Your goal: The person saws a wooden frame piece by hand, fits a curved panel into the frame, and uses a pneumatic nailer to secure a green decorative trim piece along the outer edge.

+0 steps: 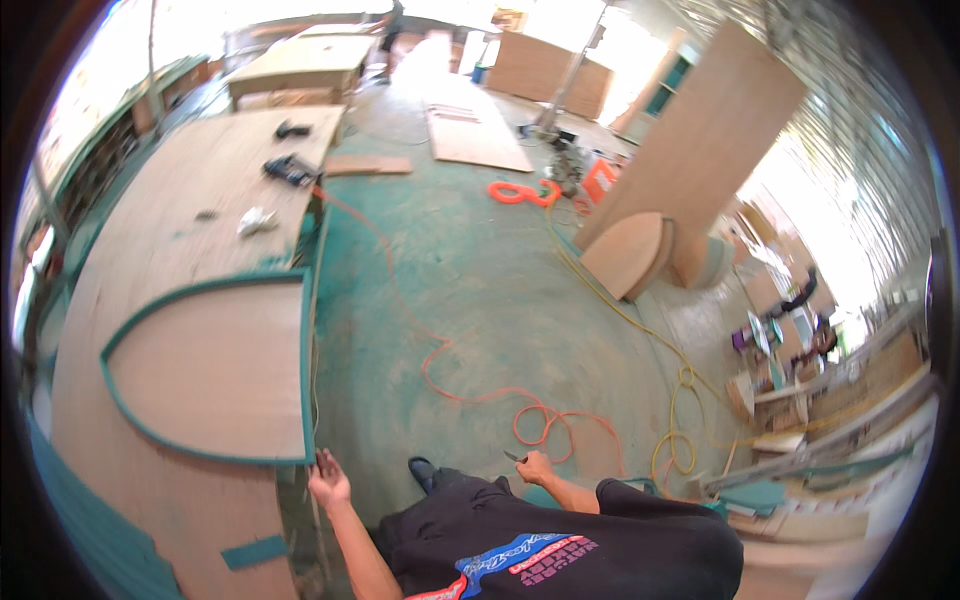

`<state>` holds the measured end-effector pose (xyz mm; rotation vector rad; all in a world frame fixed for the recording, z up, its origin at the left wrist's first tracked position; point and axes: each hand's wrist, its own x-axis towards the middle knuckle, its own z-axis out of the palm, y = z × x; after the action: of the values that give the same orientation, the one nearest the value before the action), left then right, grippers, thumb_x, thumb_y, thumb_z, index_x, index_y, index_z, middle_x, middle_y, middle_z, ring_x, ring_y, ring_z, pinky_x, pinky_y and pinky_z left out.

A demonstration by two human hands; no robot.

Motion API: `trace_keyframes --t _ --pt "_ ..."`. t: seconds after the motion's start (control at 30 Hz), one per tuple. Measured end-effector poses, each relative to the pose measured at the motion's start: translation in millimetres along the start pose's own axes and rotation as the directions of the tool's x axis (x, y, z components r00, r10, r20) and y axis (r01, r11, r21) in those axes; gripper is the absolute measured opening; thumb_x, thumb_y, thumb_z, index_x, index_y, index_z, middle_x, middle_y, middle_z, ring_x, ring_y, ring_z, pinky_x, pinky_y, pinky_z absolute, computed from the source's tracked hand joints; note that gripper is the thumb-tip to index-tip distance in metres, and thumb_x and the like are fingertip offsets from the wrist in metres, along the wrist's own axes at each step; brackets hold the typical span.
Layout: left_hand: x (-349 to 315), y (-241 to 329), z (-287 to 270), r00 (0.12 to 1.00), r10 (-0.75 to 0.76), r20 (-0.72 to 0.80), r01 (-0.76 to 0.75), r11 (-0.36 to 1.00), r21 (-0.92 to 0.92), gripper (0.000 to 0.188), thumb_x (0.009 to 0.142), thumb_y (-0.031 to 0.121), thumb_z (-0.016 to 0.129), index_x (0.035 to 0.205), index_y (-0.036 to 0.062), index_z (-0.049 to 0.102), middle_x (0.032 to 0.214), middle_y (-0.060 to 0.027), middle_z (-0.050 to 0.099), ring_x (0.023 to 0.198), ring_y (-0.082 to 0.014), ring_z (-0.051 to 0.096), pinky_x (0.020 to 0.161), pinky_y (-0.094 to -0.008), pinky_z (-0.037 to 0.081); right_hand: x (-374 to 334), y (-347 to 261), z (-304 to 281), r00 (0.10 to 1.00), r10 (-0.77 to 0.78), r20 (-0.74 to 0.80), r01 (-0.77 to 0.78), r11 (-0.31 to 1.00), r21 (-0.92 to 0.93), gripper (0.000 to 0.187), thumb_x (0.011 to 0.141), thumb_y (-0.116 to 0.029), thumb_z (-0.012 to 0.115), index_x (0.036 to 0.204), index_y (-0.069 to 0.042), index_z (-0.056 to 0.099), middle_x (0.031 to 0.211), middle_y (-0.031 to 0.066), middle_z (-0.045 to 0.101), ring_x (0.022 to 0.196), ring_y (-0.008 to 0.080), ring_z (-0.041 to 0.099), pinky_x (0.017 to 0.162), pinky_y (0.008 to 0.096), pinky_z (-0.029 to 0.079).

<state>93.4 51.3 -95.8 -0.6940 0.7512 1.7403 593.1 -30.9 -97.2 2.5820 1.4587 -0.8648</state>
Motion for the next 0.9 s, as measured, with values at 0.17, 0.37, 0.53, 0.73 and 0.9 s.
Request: trace_keyframes --t 0.17,0.37,0.53,0.73,0.9 --pt "19.5 4.1 -11.8 0.99 0.043 0.135 -0.034 0.997 -0.07 0.026 0.101 0.008 0.049 0.126 0.0055 0.055 0.12 -0.0102 0.061 0.11 -0.0269 0.06 0.085 -0.0351 0.054 6.7 -53.4 -32.1 0.986 -0.161 0.043 0.157 0.984 0.082 0.029 0.082 -0.025 0.067 0.081 0.003 0.073 0.066 0.0139 0.066 0.062 0.0234 0.065 0.064 0.0379 0.052" --pt "6.1 -22.9 -14.1 0.993 0.097 0.072 -0.107 0.982 0.156 0.025 0.098 0.012 0.059 0.123 0.0088 0.056 0.128 -0.0073 0.062 0.111 -0.0236 0.061 0.088 -0.0353 0.052 -32.5 -110.5 -80.8 0.92 -0.381 0.088 0.333 0.881 0.335 0.023 0.087 -0.019 0.069 0.076 0.001 0.071 0.06 0.0006 0.059 0.049 0.0081 0.052 0.043 0.0265 0.039" --pt "-21.8 19.4 -35.8 0.983 0.182 0.007 -0.174 0.93 0.325 0.015 0.099 0.018 0.06 0.111 0.0103 0.063 0.109 -0.0043 0.069 0.096 -0.0187 0.065 0.083 -0.0324 0.051 -103.7 -299.4 -208.6 0.797 -0.583 0.158 0.463 0.758 0.46 0.035 0.094 -0.028 0.068 0.108 0.004 0.068 0.058 -0.0075 0.044 0.044 0.0035 0.045 0.035 0.0207 0.037" --pt "-35.9 33.8 -55.0 0.96 0.249 -0.125 -0.211 0.944 0.255 0.02 0.099 0.023 0.056 0.105 0.0058 0.064 0.098 -0.0055 0.07 0.082 -0.0157 0.066 0.071 -0.0304 0.052 -223.8 -433.5 -311.6 0.533 -0.788 0.307 0.624 0.612 0.486 0.063 0.092 -0.034 0.064 0.135 0.011 0.052 0.054 -0.0039 0.043 0.042 0.0033 0.042 0.038 0.0209 0.037" --pt "-89.9 77.7 -34.9 0.867 0.492 -0.081 -0.444 0.836 0.323 0.023 0.096 0.022 0.059 0.09 0.0013 0.066 0.086 -0.0063 0.07 0.071 -0.0124 0.063 0.062 -0.0264 0.05 -287.0 -507.9 -238.4 0.4 -0.795 0.456 0.829 0.526 0.188 0.062 0.09 -0.026 0.068 0.137 0.01 0.052 0.06 -0.0002 0.054 0.047 0.0043 0.048 0.043 0.0196 0.037"
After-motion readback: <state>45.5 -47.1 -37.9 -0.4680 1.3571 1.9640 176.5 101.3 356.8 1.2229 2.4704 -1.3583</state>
